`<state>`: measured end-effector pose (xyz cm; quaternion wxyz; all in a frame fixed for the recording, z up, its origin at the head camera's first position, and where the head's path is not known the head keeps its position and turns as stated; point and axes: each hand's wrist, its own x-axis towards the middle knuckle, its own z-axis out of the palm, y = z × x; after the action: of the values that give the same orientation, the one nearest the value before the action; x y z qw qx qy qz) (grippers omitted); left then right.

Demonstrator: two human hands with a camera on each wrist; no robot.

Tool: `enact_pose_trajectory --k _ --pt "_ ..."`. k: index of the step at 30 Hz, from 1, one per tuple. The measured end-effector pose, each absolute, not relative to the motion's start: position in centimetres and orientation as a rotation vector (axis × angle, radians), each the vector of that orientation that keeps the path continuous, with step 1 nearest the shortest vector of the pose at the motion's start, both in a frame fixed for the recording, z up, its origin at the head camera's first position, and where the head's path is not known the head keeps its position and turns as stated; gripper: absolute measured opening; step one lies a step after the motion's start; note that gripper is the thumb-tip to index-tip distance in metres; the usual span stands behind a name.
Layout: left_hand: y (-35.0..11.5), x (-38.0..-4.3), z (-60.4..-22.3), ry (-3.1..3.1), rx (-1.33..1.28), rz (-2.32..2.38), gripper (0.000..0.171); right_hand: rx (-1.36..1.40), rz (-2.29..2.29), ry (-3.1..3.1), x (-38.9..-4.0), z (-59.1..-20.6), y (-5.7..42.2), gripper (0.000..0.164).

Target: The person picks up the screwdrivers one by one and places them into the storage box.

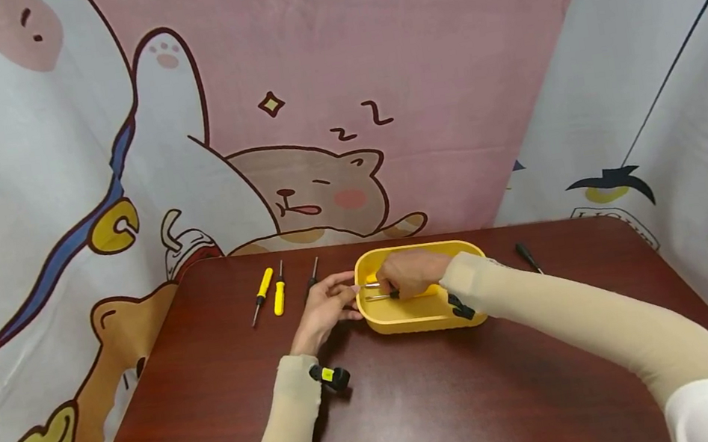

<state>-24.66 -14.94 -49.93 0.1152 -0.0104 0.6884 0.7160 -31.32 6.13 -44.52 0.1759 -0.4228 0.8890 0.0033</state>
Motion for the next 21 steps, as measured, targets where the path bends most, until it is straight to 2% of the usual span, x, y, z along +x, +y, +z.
enact_pose_trajectory --k 21 --pt "-14.9 -24.6 -49.9 2.018 -0.031 2.091 0.041 -1.109 -0.122 2.6 -30.9 -41.8 8.1 0.056"
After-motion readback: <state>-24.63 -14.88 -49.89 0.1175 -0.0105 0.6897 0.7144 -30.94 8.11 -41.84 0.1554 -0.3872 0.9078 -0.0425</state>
